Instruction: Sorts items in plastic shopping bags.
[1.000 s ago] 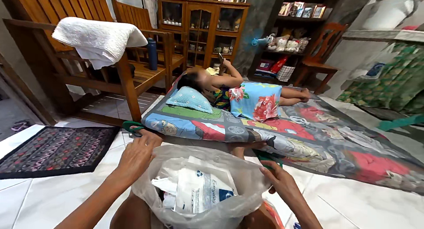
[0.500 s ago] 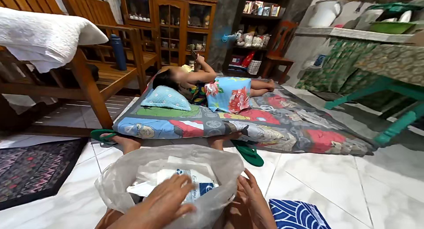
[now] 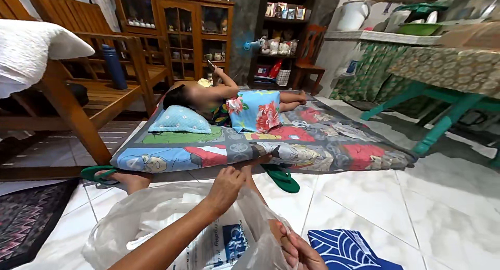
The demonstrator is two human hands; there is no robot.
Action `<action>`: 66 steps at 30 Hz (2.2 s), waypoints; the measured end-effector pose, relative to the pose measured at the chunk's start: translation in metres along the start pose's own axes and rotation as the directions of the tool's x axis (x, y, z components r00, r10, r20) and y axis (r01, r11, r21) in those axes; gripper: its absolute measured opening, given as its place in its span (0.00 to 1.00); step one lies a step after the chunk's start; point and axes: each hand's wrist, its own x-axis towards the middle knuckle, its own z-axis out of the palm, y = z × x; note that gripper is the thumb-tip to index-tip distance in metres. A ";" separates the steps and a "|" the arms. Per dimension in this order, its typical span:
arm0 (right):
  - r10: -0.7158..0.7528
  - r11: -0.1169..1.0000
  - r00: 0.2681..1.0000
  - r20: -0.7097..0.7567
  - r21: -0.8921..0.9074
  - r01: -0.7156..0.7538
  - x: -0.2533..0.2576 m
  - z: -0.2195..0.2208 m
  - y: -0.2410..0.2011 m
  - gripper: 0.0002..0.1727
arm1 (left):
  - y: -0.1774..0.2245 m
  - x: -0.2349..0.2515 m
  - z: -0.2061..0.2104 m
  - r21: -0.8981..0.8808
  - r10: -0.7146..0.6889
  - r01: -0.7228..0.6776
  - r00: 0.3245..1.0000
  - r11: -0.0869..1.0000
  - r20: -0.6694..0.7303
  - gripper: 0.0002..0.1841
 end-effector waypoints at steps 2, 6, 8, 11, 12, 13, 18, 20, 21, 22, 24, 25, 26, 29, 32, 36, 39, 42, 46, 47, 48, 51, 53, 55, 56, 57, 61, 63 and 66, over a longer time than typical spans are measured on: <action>-0.034 0.999 0.997 -0.068 0.011 0.035 -0.002 0.007 0.001 0.06 | 0.017 -0.016 0.003 0.058 0.079 -0.069 0.979 0.996 -0.190 0.10; -0.069 0.998 0.995 -0.074 0.011 0.070 -0.001 0.021 0.013 0.14 | 0.058 -0.048 -0.010 -0.115 -0.083 0.078 0.996 0.990 -0.040 0.18; 0.021 1.000 1.000 0.005 0.008 -0.021 0.000 0.023 0.019 0.26 | 0.056 -0.047 -0.011 -0.115 -0.072 0.068 0.997 0.991 -0.031 0.32; 0.083 0.996 0.992 -0.097 0.029 -0.080 -0.002 0.040 0.024 0.16 | 0.036 -0.031 -0.010 -0.005 0.025 -0.025 0.999 1.000 -0.024 0.42; 0.079 0.997 0.987 -0.140 0.013 -0.078 0.000 0.045 0.024 0.12 | 0.031 -0.026 -0.010 -0.002 0.035 -0.035 0.999 0.999 -0.009 0.43; 0.068 0.998 0.988 -0.142 0.003 -0.069 0.003 0.045 0.024 0.10 | 0.029 -0.021 -0.009 -0.021 0.038 -0.038 0.999 0.999 0.017 0.43; -0.067 0.994 0.996 -0.063 -0.094 0.061 0.014 0.039 0.016 0.07 | 0.020 -0.009 -0.002 -0.069 0.070 -0.064 0.993 0.996 0.093 0.19; -0.073 0.995 0.997 -0.005 -0.070 0.073 0.015 0.035 0.011 0.05 | 0.016 -0.008 -0.004 -0.109 0.026 -0.009 0.987 0.994 0.160 0.12; -0.058 0.998 0.998 0.005 -0.019 0.058 0.015 0.034 0.009 0.07 | 0.016 -0.007 -0.006 -0.148 -0.003 0.032 0.982 0.988 0.191 0.11; -0.039 0.999 0.999 0.027 0.038 0.038 0.016 0.032 0.008 0.14 | 0.015 -0.006 -0.007 -0.179 -0.024 0.059 0.982 0.982 0.189 0.10; -0.026 0.999 0.993 0.114 0.036 0.022 0.017 0.028 0.009 0.28 | 0.013 -0.005 -0.004 -0.185 -0.037 0.053 0.995 0.981 0.093 0.07; -0.041 0.999 0.988 0.148 -0.001 0.041 0.016 0.028 0.010 0.34 | 0.012 -0.006 -0.003 -0.175 -0.035 0.043 0.998 0.984 0.047 0.06; -0.067 0.994 0.981 0.181 -0.071 0.081 0.014 0.030 0.010 0.35 | 0.012 -0.006 -0.002 -0.164 -0.031 0.034 0.999 0.986 0.022 0.06; -0.226 0.903 0.971 0.075 -0.357 0.238 0.008 0.040 0.006 0.18 | 0.010 -0.008 -0.003 -0.172 -0.016 0.027 0.998 0.985 0.062 0.08; -0.319 0.780 0.939 0.128 -0.527 0.337 0.013 0.039 0.000 0.13 | 0.012 -0.002 -0.020 -0.445 -0.028 0.176 0.947 0.878 0.320 0.18; -0.281 0.721 0.919 0.275 -0.572 0.391 0.022 0.045 -0.007 0.16 | 0.008 0.018 -0.026 -0.678 -0.008 0.370 0.881 0.635 0.473 0.29; -0.246 0.713 0.921 0.301 -0.588 0.383 0.025 0.056 -0.010 0.21 | 0.011 0.037 -0.032 -0.430 0.020 0.374 0.735 0.822 0.678 0.33; -0.269 0.765 0.947 0.179 -0.558 0.322 0.024 0.064 -0.012 0.19 | 0.016 0.050 -0.038 -0.336 0.010 0.478 0.563 0.811 0.826 0.34; -0.268 0.794 0.963 -0.009 -0.568 0.215 0.013 0.063 -0.011 0.13 | 0.011 0.049 -0.034 -0.519 0.075 0.575 0.621 0.633 0.780 0.15; -0.247 0.774 0.969 -0.008 -0.604 0.192 0.010 0.062 -0.009 0.12 | 0.009 0.048 -0.032 -0.565 0.076 0.583 0.654 0.584 0.753 0.13; -0.219 0.743 0.976 -0.001 -0.649 0.166 0.006 0.061 -0.005 0.15 | 0.009 0.048 -0.030 -0.599 0.066 0.589 0.681 0.543 0.729 0.11; -0.139 0.723 0.989 -0.053 -0.688 0.065 -0.004 0.066 0.007 0.14 | 0.013 0.050 -0.023 -0.604 -0.018 0.664 0.680 0.440 0.733 0.07; -0.154 0.732 0.982 -0.106 -0.680 0.041 -0.005 0.065 0.010 0.13 | 0.017 0.051 -0.016 -0.539 -0.098 0.741 0.620 0.401 0.779 0.07; -0.329 0.529 0.938 -0.105 -0.843 0.091 -0.003 0.065 0.010 0.13 | 0.022 0.051 -0.011 -0.508 -0.186 0.768 0.606 0.390 0.773 0.07; -0.421 0.343 0.904 -0.070 -0.935 0.088 -0.002 0.070 0.009 0.21 | 0.025 0.052 -0.012 -0.528 -0.199 0.762 0.622 0.375 0.757 0.12; -0.496 0.167 0.868 -0.026 -0.984 0.066 -0.001 0.076 0.008 0.33 | 0.026 0.052 -0.014 -0.561 -0.187 0.745 0.648 0.361 0.739 0.19; -0.545 -0.158 0.837 0.039 -0.986 -0.057 0.015 0.099 0.012 0.69 | 0.026 0.041 -0.030 -0.635 -0.167 0.653 0.740 0.414 0.652 0.36; -0.508 -0.079 0.862 0.011 -0.996 -0.034 0.025 0.096 0.009 0.66 | 0.019 0.027 -0.060 -0.538 -0.228 0.614 0.754 0.578 0.616 0.36; -0.438 0.313 0.896 -0.075 -0.947 0.074 0.031 0.081 0.001 0.50 | 0.001 -0.014 -0.100 -0.220 -0.343 0.505 0.789 0.835 0.510 0.33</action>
